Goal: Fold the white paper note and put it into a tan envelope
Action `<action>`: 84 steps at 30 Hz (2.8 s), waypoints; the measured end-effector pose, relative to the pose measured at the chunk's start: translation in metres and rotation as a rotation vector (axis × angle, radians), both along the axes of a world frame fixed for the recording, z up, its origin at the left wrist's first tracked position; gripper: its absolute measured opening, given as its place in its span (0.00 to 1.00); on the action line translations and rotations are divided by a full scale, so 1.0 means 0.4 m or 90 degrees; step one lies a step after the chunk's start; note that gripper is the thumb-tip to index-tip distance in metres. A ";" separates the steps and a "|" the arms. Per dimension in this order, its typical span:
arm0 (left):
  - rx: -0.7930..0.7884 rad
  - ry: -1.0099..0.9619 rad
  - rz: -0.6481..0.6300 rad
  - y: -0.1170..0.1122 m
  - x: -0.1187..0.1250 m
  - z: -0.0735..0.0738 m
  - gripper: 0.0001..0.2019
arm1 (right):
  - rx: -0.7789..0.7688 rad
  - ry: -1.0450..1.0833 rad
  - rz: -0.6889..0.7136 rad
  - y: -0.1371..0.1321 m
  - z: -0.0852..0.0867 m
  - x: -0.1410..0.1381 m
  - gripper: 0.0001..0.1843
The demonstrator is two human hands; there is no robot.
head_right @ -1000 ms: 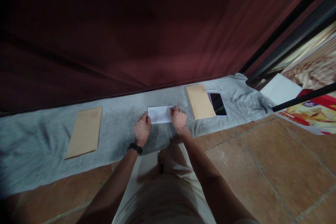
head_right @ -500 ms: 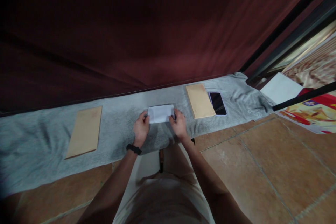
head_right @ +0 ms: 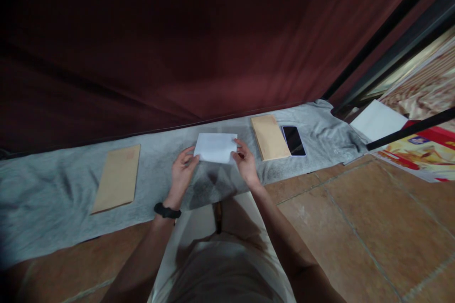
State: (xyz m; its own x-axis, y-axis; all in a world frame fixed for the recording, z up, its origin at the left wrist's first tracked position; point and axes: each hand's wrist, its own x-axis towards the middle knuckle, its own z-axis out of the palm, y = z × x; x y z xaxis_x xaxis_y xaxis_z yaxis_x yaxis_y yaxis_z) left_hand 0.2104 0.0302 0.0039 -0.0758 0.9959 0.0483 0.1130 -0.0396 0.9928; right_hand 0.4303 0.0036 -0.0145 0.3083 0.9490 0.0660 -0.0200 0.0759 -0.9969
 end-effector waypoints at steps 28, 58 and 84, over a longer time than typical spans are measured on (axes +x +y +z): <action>-0.122 0.448 -0.017 -0.015 0.010 -0.110 0.23 | 0.031 -0.602 0.130 -0.046 -0.091 -0.070 0.25; 0.084 0.721 -0.089 -0.098 0.033 -0.158 0.33 | -0.066 -0.800 0.089 -0.079 -0.131 -0.047 0.31; -0.290 -0.058 0.027 -0.005 0.012 -0.083 0.06 | -0.169 -0.637 0.004 -0.040 -0.054 -0.033 0.26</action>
